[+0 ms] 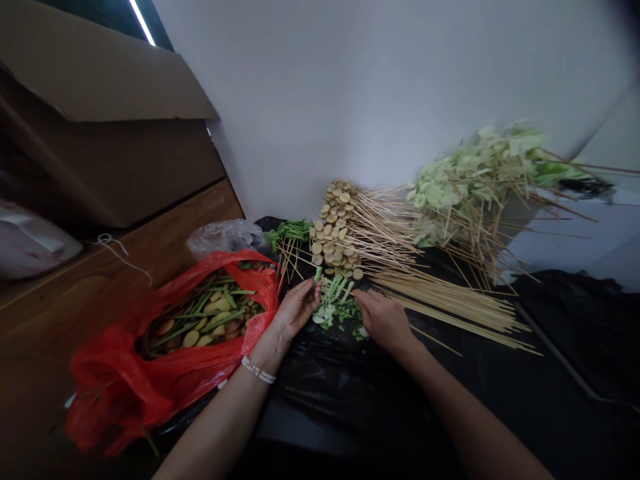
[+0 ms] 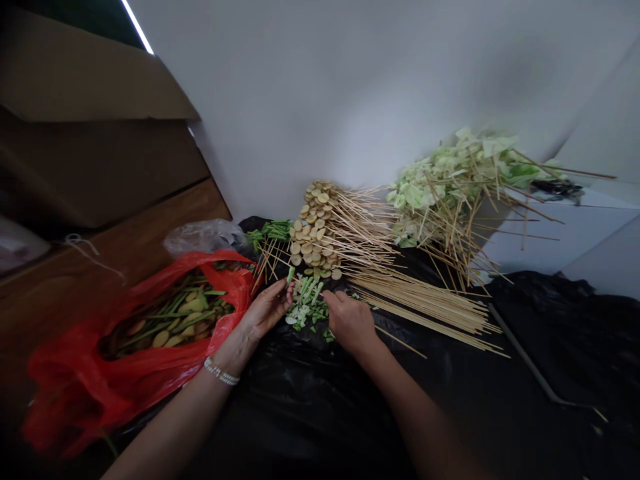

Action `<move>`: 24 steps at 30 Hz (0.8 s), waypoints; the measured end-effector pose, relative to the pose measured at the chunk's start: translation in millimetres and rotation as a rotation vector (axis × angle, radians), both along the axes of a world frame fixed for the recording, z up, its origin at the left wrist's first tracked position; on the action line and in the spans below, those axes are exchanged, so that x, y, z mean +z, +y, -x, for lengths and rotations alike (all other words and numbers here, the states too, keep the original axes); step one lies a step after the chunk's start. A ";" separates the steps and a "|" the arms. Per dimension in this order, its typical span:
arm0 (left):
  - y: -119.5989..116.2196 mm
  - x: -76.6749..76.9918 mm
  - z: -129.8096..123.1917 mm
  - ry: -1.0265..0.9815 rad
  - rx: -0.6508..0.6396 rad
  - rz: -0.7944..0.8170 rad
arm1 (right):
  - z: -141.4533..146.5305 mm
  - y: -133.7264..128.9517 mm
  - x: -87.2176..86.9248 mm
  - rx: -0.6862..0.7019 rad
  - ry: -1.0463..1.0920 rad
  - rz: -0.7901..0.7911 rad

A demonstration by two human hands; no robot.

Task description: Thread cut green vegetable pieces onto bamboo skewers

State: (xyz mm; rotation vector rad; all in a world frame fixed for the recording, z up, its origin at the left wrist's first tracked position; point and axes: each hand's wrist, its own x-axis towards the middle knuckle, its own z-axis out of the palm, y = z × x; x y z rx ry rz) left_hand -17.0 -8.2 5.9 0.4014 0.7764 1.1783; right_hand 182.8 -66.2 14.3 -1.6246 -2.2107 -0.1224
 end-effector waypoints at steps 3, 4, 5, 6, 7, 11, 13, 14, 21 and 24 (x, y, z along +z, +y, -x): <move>0.4 -0.9 -0.2 0.011 0.003 -0.002 | 0.2 0.2 -0.6 -0.001 -0.007 0.012; 0.5 -1.2 -0.3 0.013 0.004 -0.002 | 0.3 0.3 -0.9 -0.002 -0.012 0.016; 0.4 -1.5 -0.3 0.013 0.004 -0.002 | 0.4 0.4 -1.1 -0.004 -0.019 0.020; 0.3 -1.6 -0.4 0.011 0.005 -0.002 | 0.5 0.4 -1.3 -0.006 -0.025 0.025; 0.2 -1.4 -0.5 0.009 0.005 -0.002 | 0.7 0.4 -1.3 -0.008 -0.031 0.029; -0.3 0.5 -0.8 0.011 0.010 -0.009 | 1.2 0.2 -0.3 -0.019 -0.053 0.048; 0.0 0.8 -0.8 0.021 0.019 -0.015 | 1.4 -0.1 0.5 -0.023 -0.068 0.060; 0.3 0.6 -0.7 0.029 0.025 -0.018 | 1.5 -0.2 1.0 -0.023 -0.076 0.066; 2.3 -2.0 1.3 0.067 0.052 -0.008 | 1.8 -1.1 2.6 -0.021 -0.093 0.074; 2.9 -1.2 2.7 0.072 0.045 -0.004 | 1.2 -1.2 2.4 -0.013 -0.093 0.074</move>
